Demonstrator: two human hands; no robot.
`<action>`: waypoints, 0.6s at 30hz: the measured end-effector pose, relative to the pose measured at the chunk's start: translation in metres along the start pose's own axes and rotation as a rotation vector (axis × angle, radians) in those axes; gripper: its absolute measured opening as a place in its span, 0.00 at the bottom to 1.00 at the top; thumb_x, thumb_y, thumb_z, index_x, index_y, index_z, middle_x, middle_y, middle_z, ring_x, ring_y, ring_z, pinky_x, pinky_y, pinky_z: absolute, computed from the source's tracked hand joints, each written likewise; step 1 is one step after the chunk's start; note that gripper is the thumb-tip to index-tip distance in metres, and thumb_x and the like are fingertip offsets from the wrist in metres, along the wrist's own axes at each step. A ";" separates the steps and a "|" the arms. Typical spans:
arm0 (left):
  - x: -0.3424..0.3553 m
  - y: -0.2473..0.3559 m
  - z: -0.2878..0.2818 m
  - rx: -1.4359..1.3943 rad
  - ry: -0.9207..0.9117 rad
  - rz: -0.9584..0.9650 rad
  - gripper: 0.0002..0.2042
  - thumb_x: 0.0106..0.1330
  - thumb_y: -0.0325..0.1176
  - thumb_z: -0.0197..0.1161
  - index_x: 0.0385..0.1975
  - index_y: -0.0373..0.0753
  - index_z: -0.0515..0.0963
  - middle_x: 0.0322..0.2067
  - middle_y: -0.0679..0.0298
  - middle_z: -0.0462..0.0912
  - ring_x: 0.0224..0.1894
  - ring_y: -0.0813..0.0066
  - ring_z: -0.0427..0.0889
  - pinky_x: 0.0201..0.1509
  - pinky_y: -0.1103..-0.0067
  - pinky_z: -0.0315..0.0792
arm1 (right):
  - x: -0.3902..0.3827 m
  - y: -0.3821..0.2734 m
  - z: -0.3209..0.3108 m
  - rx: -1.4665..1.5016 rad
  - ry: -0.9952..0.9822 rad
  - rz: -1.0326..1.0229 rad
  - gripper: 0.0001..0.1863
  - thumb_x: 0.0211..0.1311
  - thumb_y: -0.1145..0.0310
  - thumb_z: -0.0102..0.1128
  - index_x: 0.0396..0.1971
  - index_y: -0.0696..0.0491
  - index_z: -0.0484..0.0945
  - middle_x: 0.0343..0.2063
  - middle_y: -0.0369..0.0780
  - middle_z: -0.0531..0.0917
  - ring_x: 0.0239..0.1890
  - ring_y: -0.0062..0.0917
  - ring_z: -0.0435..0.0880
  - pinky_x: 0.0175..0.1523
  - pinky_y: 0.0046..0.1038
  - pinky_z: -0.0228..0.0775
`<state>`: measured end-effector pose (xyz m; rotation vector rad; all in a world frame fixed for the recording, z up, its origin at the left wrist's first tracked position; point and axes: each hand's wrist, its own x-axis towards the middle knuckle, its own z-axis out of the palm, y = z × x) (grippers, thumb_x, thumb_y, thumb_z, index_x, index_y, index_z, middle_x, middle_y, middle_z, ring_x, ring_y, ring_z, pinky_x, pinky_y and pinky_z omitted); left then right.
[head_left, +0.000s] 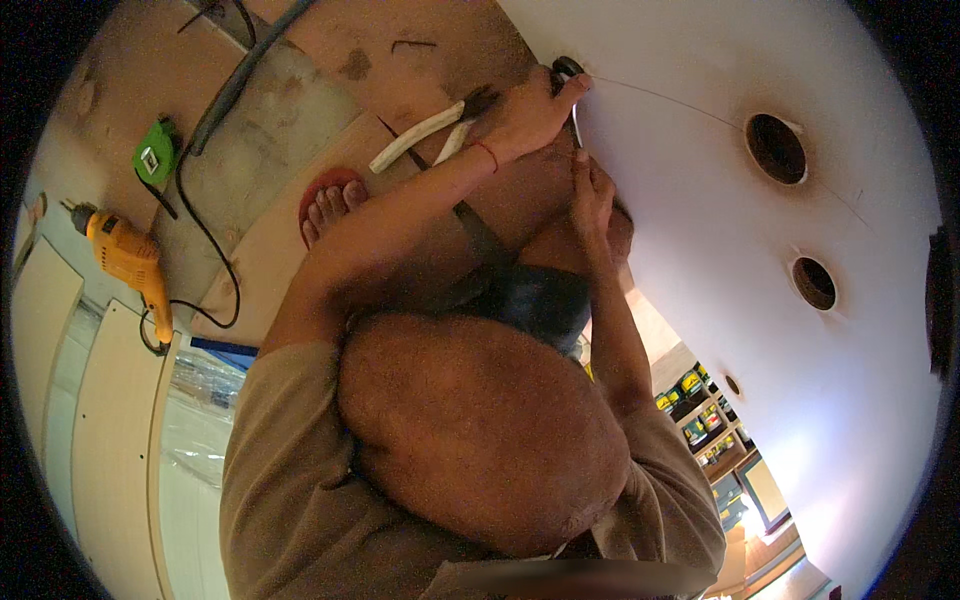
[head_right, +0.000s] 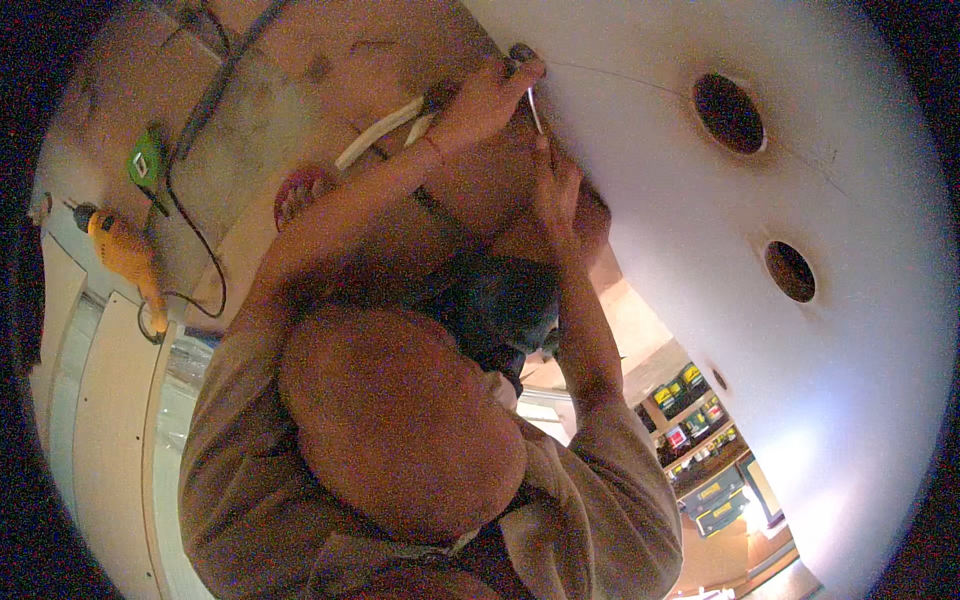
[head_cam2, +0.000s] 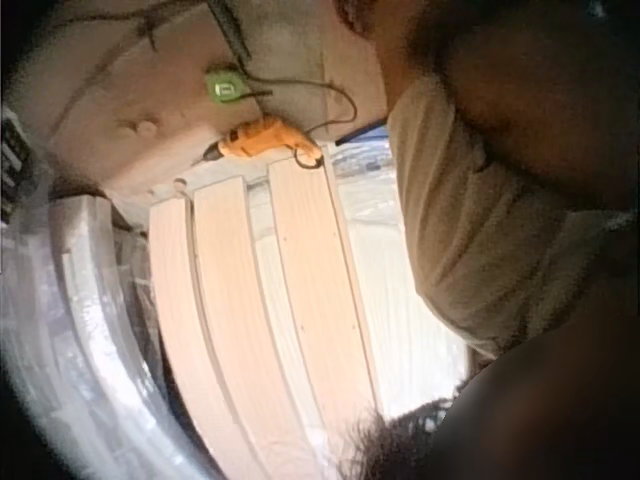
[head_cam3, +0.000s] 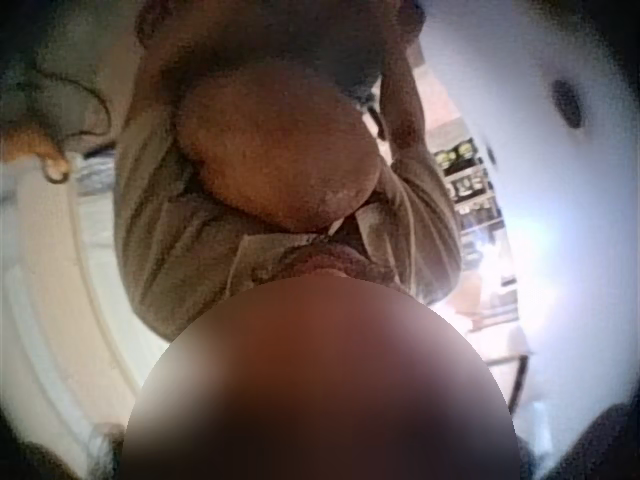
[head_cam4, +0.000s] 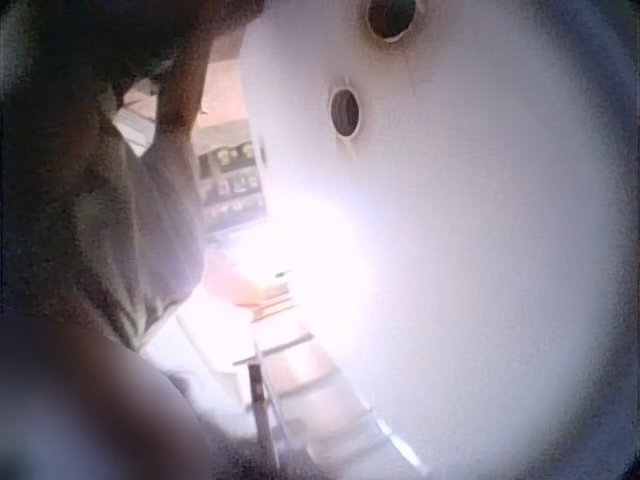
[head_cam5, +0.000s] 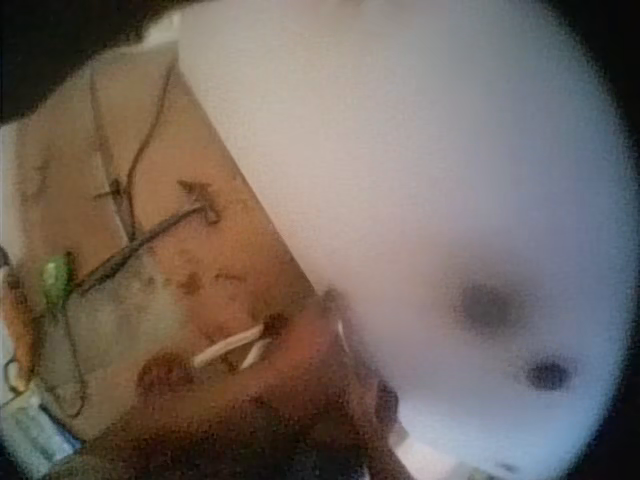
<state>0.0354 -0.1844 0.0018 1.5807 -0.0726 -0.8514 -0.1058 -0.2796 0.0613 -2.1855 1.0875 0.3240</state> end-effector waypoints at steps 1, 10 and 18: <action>-0.003 0.001 -0.001 -0.030 -0.017 0.020 0.34 0.68 0.63 0.53 0.41 0.28 0.77 0.37 0.42 0.83 0.45 0.43 0.83 0.52 0.60 0.73 | -0.001 0.003 0.006 0.021 0.021 -0.081 0.28 0.73 0.48 0.47 0.49 0.61 0.80 0.43 0.52 0.82 0.49 0.46 0.78 0.56 0.41 0.68; 0.012 -0.004 -0.002 -0.018 0.018 0.011 0.34 0.69 0.62 0.53 0.47 0.28 0.75 0.40 0.42 0.83 0.47 0.44 0.82 0.53 0.60 0.73 | 0.011 0.009 0.004 -0.001 0.027 -0.049 0.27 0.73 0.51 0.49 0.53 0.60 0.79 0.52 0.54 0.81 0.60 0.50 0.75 0.66 0.41 0.63; 0.011 -0.010 -0.008 -0.085 -0.045 0.134 0.37 0.69 0.63 0.51 0.47 0.23 0.70 0.41 0.33 0.80 0.49 0.32 0.79 0.54 0.56 0.72 | 0.011 -0.004 0.015 0.014 -0.024 0.026 0.27 0.73 0.49 0.51 0.50 0.62 0.80 0.43 0.53 0.86 0.48 0.41 0.83 0.58 0.39 0.70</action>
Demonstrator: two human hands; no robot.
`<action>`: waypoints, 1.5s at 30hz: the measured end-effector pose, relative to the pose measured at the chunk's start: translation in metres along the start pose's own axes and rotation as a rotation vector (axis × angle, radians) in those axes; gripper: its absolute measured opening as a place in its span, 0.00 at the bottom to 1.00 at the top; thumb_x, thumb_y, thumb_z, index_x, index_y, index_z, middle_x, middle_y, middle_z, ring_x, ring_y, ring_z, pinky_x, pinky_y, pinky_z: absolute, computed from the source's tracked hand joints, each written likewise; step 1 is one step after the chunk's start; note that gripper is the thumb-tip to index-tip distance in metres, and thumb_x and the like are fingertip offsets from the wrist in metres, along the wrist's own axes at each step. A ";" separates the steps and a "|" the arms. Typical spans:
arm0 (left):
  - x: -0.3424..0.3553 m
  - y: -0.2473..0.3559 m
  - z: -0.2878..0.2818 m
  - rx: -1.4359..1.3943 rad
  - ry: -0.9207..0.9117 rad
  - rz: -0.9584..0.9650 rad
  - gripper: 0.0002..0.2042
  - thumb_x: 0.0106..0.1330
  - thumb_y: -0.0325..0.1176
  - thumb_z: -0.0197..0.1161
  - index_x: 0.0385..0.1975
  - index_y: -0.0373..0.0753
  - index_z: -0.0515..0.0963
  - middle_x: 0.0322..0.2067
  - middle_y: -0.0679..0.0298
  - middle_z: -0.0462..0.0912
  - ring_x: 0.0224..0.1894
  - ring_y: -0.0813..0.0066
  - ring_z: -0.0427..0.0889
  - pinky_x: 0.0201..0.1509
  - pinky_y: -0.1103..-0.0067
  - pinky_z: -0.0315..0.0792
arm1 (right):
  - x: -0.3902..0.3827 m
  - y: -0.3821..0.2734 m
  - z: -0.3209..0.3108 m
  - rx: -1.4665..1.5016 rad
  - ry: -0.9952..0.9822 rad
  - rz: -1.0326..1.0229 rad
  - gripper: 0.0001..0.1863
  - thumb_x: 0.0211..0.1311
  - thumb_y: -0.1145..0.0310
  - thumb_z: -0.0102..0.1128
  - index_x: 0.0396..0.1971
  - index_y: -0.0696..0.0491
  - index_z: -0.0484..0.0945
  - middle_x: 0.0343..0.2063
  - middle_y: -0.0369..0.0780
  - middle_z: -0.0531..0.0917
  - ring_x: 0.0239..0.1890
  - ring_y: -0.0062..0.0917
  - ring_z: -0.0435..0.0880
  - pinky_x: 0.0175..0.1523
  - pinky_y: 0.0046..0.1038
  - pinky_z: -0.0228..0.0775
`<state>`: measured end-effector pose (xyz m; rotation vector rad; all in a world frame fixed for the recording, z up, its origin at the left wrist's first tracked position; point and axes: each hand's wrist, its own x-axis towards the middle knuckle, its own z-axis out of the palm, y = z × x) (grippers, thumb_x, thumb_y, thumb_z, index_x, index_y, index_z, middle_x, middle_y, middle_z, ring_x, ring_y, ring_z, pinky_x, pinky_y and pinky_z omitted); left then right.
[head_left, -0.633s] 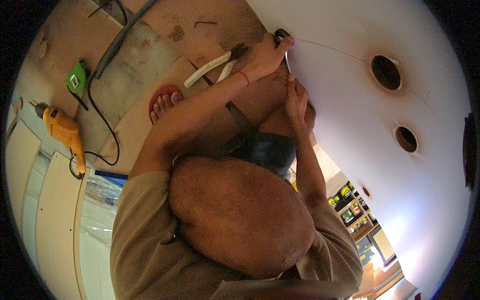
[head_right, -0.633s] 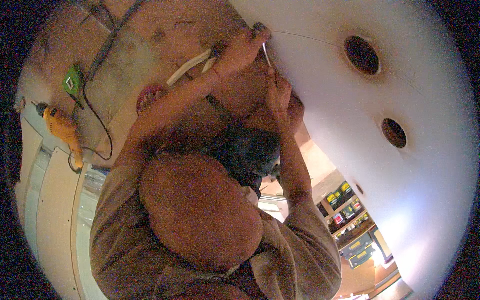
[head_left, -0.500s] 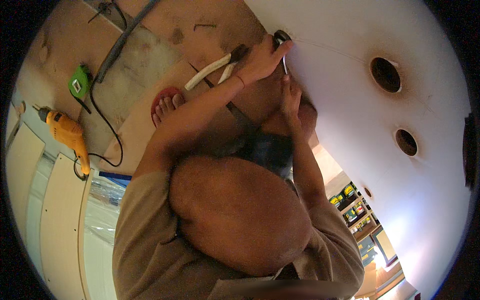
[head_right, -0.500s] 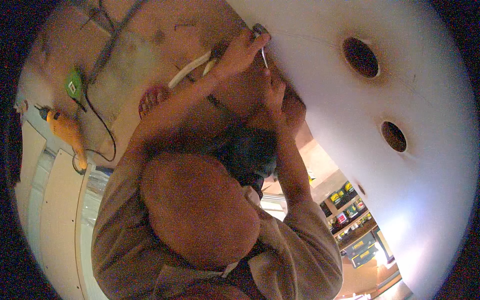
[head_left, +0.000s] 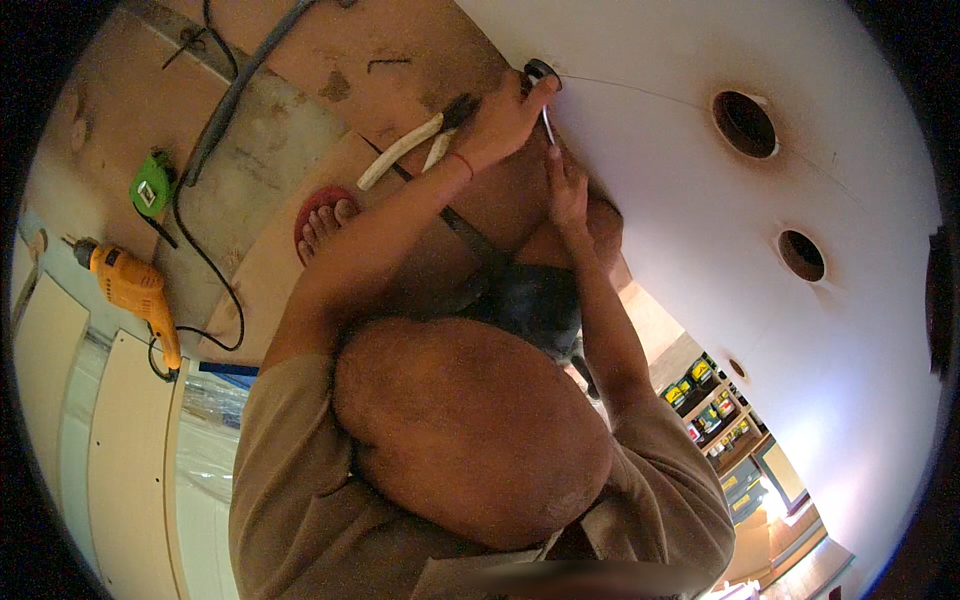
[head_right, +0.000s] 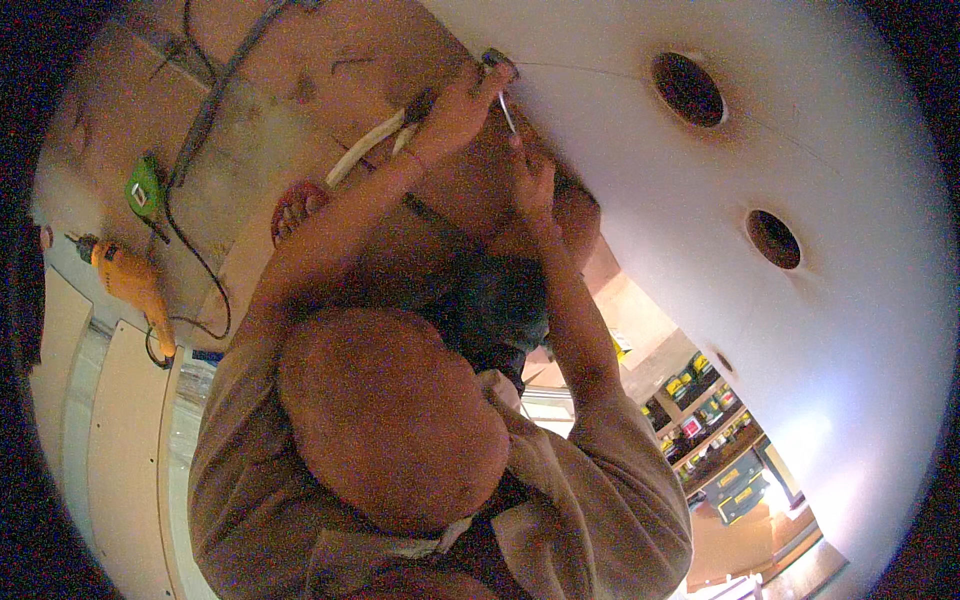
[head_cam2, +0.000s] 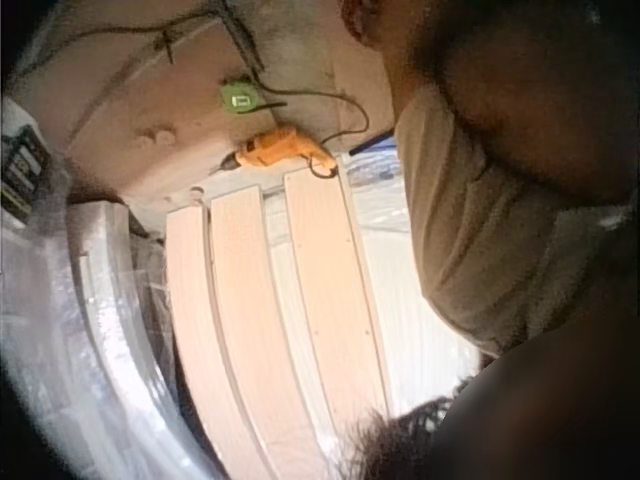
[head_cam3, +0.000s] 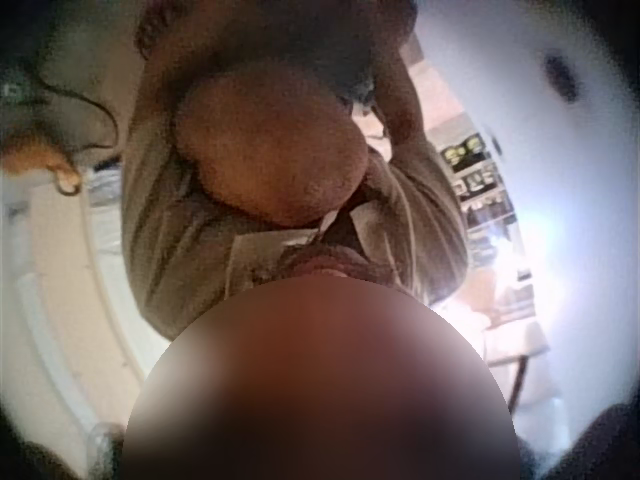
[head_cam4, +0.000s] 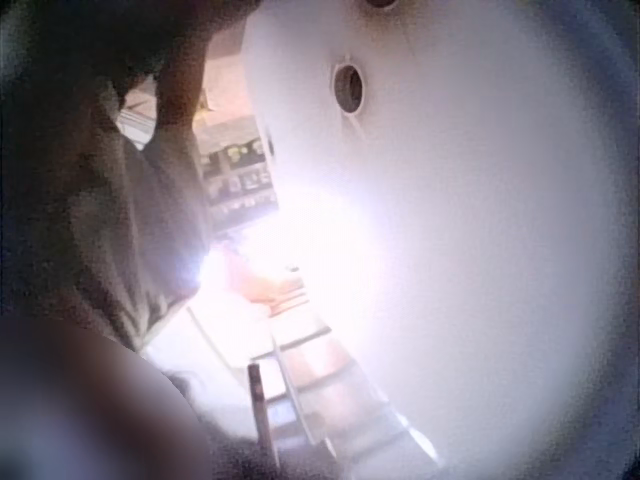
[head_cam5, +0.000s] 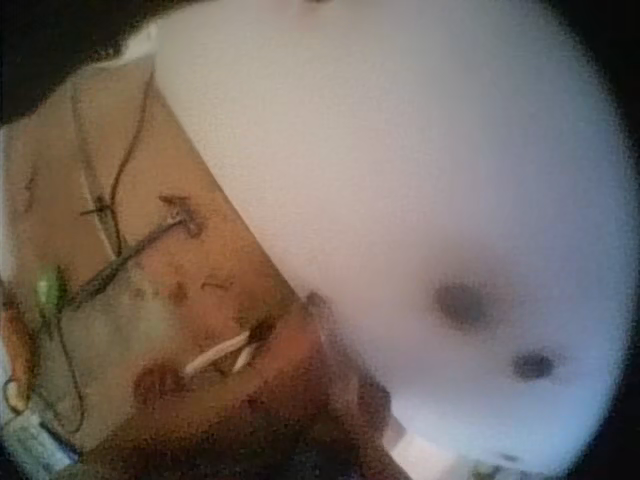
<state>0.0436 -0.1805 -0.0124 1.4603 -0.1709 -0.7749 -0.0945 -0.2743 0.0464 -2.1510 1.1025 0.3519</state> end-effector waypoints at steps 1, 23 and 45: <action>0.001 0.001 -0.001 0.046 0.003 -0.007 0.37 0.69 0.63 0.51 0.47 0.23 0.70 0.40 0.33 0.80 0.48 0.33 0.79 0.53 0.56 0.72 | -0.003 0.000 -0.003 0.014 0.015 0.014 0.28 0.73 0.49 0.50 0.50 0.62 0.80 0.43 0.52 0.86 0.48 0.41 0.83 0.57 0.40 0.70; -0.005 0.008 -0.016 0.053 -0.070 -0.070 0.37 0.67 0.64 0.54 0.53 0.28 0.73 0.48 0.42 0.82 0.55 0.41 0.79 0.60 0.61 0.70 | -0.006 -0.002 0.010 0.117 -0.001 -0.025 0.28 0.74 0.49 0.48 0.56 0.59 0.77 0.50 0.54 0.82 0.57 0.44 0.79 0.63 0.39 0.66; 0.005 -0.015 -0.008 0.116 0.045 0.086 0.37 0.56 0.63 0.68 0.44 0.28 0.70 0.36 0.46 0.83 0.40 0.48 0.85 0.47 0.65 0.77 | 0.020 0.038 0.052 -0.385 0.256 -0.314 0.25 0.70 0.56 0.50 0.61 0.55 0.70 0.60 0.53 0.73 0.58 0.54 0.74 0.57 0.51 0.70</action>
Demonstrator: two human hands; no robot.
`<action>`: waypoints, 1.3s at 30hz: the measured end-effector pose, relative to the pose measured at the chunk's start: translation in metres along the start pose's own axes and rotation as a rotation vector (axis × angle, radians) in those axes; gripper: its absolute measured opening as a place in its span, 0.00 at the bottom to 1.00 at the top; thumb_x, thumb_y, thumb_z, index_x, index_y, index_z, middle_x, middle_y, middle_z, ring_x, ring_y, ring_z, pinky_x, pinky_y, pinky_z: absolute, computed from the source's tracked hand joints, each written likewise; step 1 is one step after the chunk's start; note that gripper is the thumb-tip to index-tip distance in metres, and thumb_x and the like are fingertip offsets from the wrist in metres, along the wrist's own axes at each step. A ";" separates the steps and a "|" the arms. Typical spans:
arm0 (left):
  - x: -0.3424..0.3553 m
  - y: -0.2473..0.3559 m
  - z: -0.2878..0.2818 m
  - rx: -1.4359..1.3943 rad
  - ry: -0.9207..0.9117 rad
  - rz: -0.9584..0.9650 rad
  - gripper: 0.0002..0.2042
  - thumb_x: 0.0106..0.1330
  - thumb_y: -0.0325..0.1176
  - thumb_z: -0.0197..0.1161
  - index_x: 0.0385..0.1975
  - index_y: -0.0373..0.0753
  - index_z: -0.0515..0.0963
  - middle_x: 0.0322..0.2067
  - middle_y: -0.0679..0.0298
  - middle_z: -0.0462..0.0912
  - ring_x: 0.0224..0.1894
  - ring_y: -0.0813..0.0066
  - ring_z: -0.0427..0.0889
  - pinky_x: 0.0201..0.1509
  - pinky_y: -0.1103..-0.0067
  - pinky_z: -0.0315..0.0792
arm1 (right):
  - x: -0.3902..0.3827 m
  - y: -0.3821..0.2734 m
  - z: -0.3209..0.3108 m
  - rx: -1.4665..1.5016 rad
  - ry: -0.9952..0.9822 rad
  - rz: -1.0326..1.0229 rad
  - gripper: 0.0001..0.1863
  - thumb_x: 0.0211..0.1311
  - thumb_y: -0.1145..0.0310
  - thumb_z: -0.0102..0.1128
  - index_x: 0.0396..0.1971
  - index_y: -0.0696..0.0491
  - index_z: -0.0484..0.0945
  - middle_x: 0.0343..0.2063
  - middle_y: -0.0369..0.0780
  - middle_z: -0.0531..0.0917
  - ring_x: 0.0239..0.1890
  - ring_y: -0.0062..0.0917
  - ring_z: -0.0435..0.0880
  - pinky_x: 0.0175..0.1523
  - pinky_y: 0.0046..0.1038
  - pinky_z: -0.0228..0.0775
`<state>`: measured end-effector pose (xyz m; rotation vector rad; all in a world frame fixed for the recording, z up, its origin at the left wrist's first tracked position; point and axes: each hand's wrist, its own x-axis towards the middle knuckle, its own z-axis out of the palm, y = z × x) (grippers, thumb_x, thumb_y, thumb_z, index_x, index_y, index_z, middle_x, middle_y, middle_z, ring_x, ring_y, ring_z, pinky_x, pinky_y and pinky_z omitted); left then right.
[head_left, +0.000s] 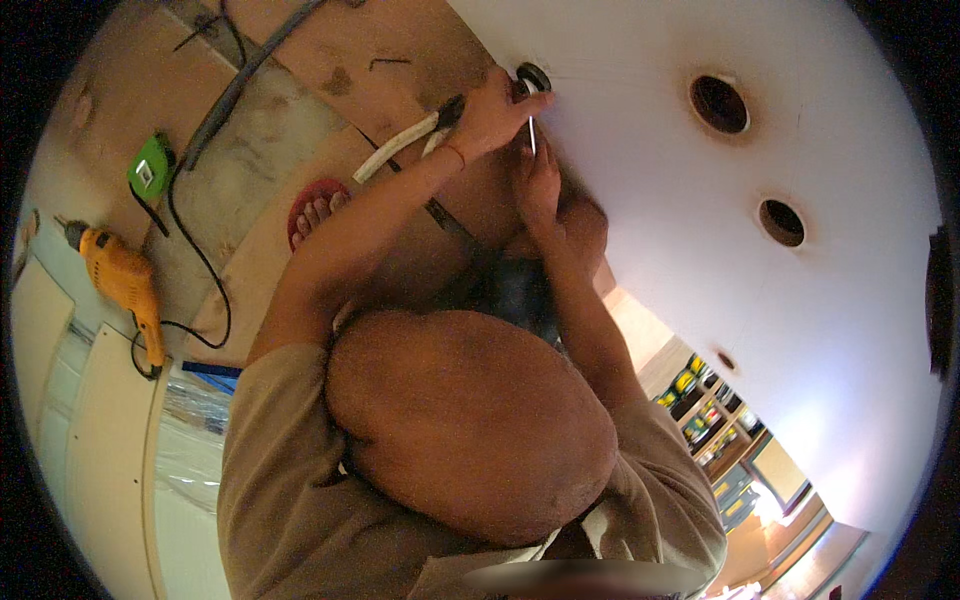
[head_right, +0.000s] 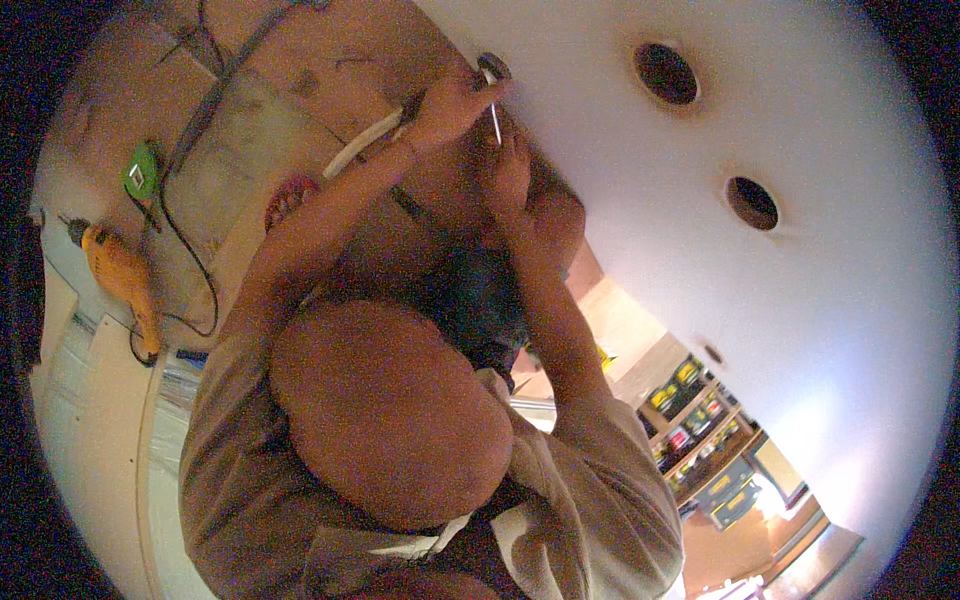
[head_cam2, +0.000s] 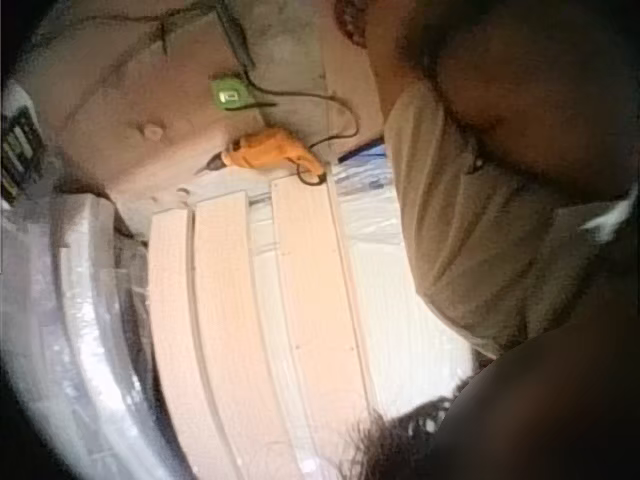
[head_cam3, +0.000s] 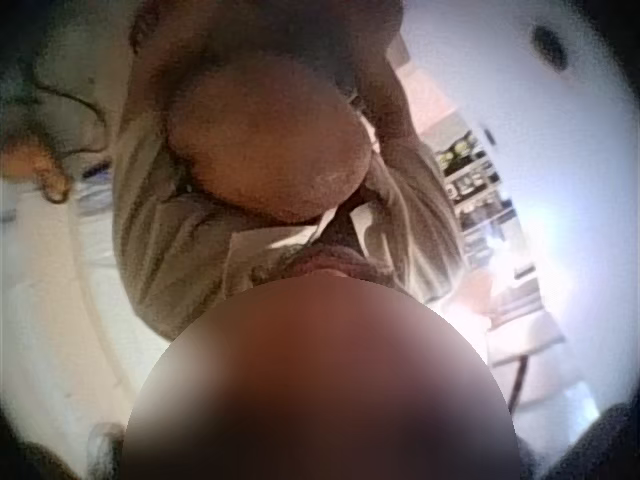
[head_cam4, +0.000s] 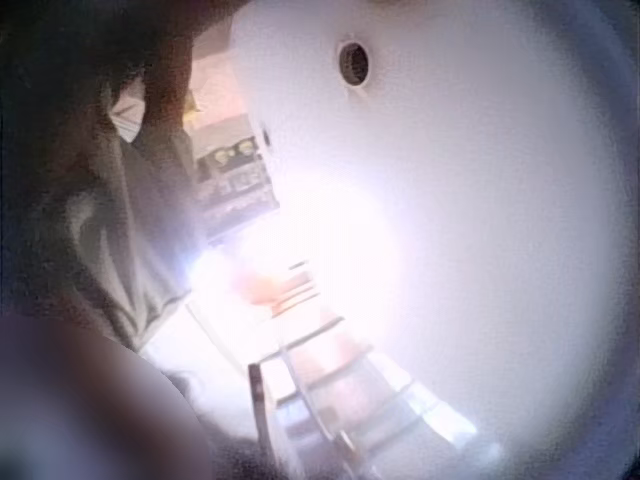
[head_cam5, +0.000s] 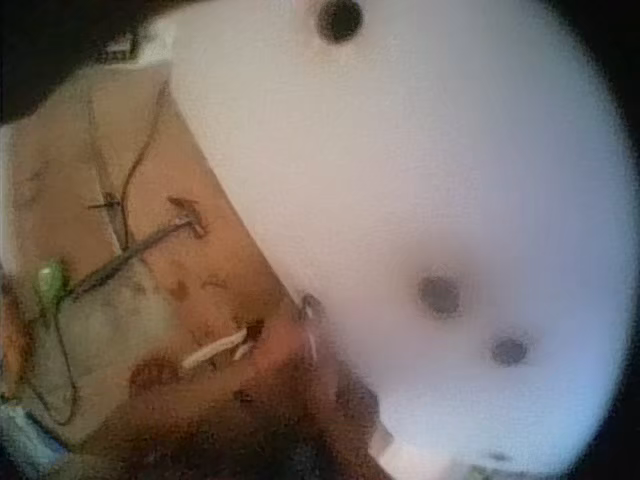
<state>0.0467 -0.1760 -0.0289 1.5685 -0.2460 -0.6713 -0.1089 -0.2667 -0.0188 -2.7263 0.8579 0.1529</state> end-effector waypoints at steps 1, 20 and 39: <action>-0.002 0.000 0.001 -0.022 0.027 0.006 0.33 0.57 0.60 0.69 0.40 0.30 0.73 0.33 0.47 0.83 0.37 0.51 0.83 0.44 0.65 0.76 | -0.004 -0.002 -0.007 0.053 -0.007 0.005 0.25 0.70 0.57 0.50 0.61 0.54 0.70 0.60 0.53 0.73 0.56 0.54 0.75 0.56 0.51 0.71; -0.005 0.019 0.000 -1.112 -0.273 -0.443 0.29 0.66 0.64 0.57 0.36 0.38 0.78 0.31 0.60 0.81 0.34 0.71 0.85 0.35 0.76 0.80 | 0.053 -0.151 -0.206 -0.770 -0.351 -0.399 0.12 0.67 0.65 0.52 0.38 0.57 0.79 0.29 0.52 0.84 0.36 0.48 0.86 0.41 0.49 0.78; 0.005 0.002 -0.028 -0.922 -0.290 -0.480 0.35 0.69 0.66 0.50 0.30 0.29 0.75 0.26 0.50 0.80 0.28 0.64 0.82 0.34 0.72 0.82 | 0.048 -0.109 -0.187 -0.654 -0.359 -0.225 0.16 0.72 0.58 0.49 0.38 0.56 0.76 0.25 0.56 0.82 0.32 0.56 0.82 0.39 0.55 0.73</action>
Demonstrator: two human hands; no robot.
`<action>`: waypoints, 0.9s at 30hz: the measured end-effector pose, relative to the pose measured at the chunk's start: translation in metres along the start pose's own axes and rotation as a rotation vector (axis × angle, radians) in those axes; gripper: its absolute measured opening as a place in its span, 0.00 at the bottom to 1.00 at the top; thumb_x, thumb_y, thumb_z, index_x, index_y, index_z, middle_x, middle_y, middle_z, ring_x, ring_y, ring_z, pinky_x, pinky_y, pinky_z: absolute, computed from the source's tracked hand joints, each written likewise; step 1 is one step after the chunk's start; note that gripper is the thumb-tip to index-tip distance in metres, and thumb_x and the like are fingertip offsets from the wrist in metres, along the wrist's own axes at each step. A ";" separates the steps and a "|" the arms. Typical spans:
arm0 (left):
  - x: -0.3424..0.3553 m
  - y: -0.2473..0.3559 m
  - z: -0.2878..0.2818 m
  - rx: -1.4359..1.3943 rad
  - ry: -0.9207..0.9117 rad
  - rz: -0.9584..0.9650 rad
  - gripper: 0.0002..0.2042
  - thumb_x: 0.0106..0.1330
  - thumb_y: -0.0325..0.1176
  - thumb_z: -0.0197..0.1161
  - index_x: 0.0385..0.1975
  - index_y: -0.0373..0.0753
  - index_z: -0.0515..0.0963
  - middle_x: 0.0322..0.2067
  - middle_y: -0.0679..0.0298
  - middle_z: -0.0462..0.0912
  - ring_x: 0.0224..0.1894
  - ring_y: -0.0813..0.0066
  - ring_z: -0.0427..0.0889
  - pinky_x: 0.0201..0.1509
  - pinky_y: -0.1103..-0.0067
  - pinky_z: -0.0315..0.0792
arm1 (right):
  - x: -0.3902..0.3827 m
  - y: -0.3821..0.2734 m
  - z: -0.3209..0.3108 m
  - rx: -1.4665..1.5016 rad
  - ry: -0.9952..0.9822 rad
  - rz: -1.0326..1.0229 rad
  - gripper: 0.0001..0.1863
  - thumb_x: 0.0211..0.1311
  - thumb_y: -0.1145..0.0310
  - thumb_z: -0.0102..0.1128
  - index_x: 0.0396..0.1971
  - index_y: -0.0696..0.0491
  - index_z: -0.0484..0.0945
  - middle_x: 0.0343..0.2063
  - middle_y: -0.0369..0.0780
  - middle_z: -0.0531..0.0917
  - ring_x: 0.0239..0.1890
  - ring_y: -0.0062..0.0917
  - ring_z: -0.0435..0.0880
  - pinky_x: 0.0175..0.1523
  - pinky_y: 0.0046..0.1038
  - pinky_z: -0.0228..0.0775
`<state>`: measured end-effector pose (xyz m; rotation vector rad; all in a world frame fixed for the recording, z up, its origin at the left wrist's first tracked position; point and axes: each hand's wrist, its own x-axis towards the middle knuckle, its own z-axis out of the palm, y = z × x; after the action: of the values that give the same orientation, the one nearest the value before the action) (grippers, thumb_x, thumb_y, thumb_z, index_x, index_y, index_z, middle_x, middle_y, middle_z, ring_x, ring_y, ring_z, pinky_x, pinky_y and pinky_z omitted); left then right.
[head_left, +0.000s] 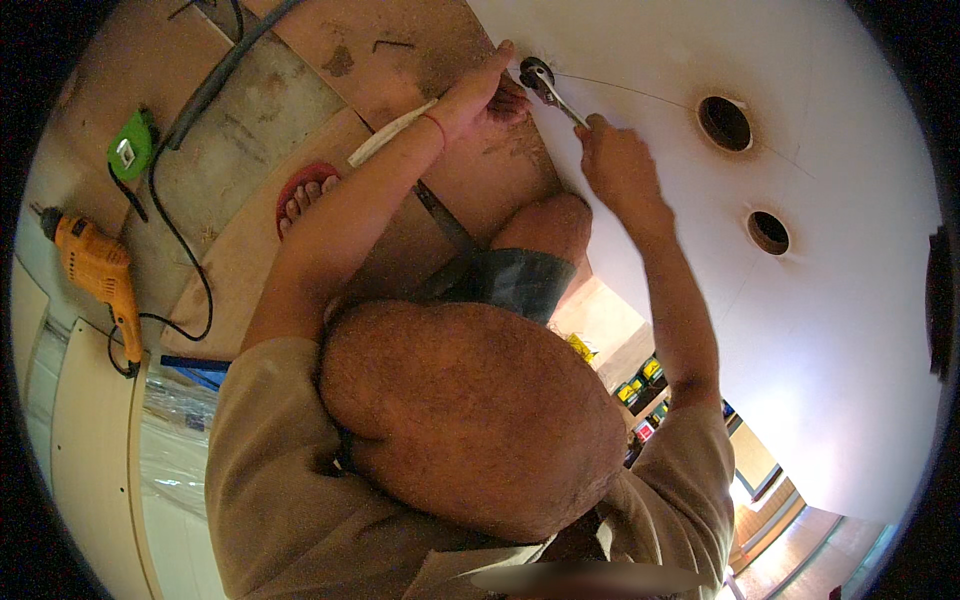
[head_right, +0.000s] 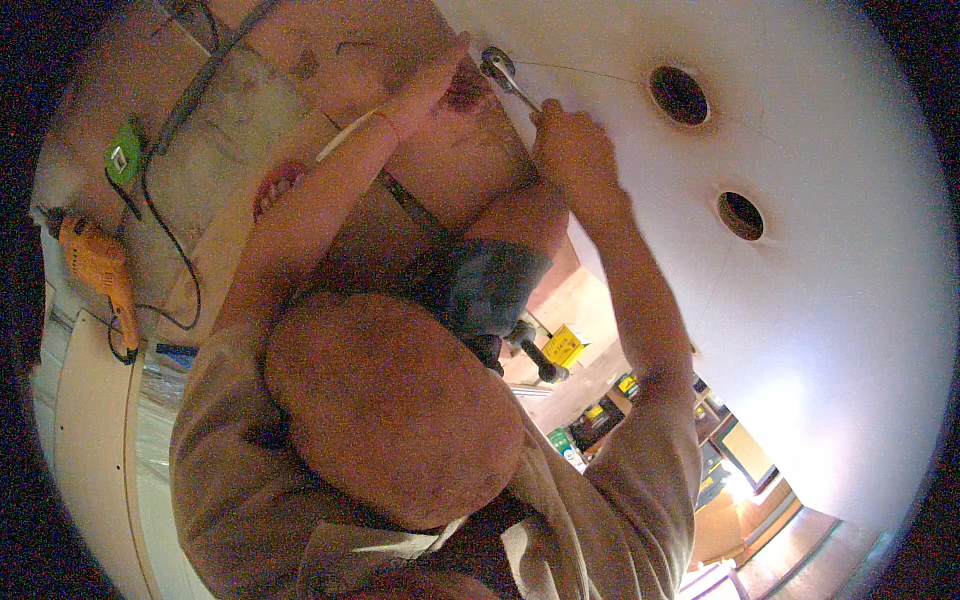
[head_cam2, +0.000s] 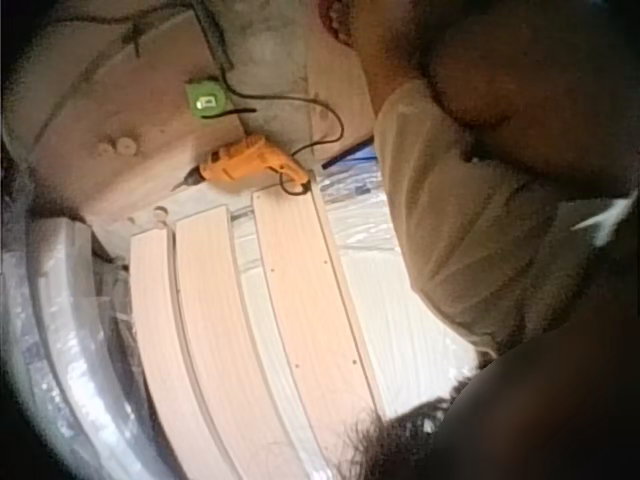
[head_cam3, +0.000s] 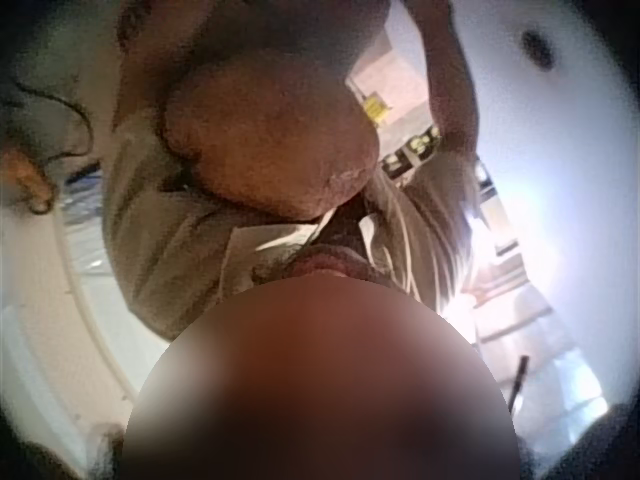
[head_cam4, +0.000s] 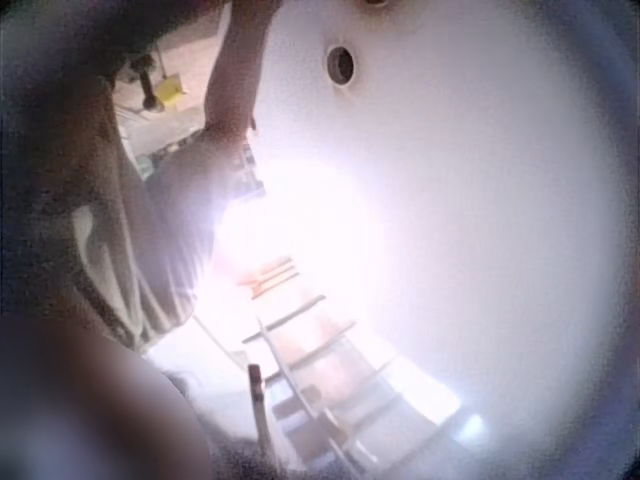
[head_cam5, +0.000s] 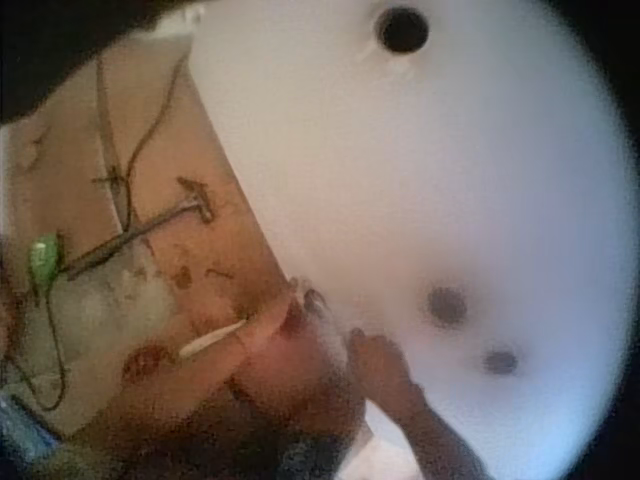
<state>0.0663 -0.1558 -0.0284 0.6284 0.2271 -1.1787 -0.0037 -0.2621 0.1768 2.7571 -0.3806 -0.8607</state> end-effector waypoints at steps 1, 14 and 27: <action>0.000 0.001 0.000 -0.032 -0.016 -0.001 0.35 0.69 0.65 0.50 0.30 0.29 0.75 0.26 0.50 0.80 0.28 0.64 0.82 0.34 0.72 0.82 | -0.003 -0.004 0.015 0.064 0.006 0.046 0.16 0.72 0.57 0.49 0.38 0.56 0.75 0.25 0.56 0.82 0.32 0.56 0.82 0.38 0.55 0.73; 0.017 -0.011 -0.005 0.028 0.089 0.046 0.28 0.74 0.56 0.50 0.30 0.31 0.75 0.25 0.54 0.81 0.27 0.65 0.82 0.33 0.72 0.80 | 0.004 -0.003 0.160 0.292 0.413 0.211 0.14 0.71 0.55 0.51 0.36 0.52 0.72 0.29 0.52 0.83 0.33 0.54 0.83 0.37 0.53 0.73; 0.007 -0.022 -0.023 0.153 0.072 0.102 0.26 0.74 0.56 0.50 0.32 0.33 0.73 0.23 0.58 0.80 0.22 0.69 0.81 0.28 0.74 0.79 | 0.043 -0.030 0.246 0.512 0.542 0.270 0.15 0.72 0.61 0.47 0.40 0.60 0.68 0.38 0.57 0.77 0.44 0.57 0.75 0.49 0.56 0.65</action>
<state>0.0527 -0.1534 -0.0576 0.8088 0.1649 -1.0827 -0.1077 -0.2807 -0.0516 3.1170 -0.9334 0.0799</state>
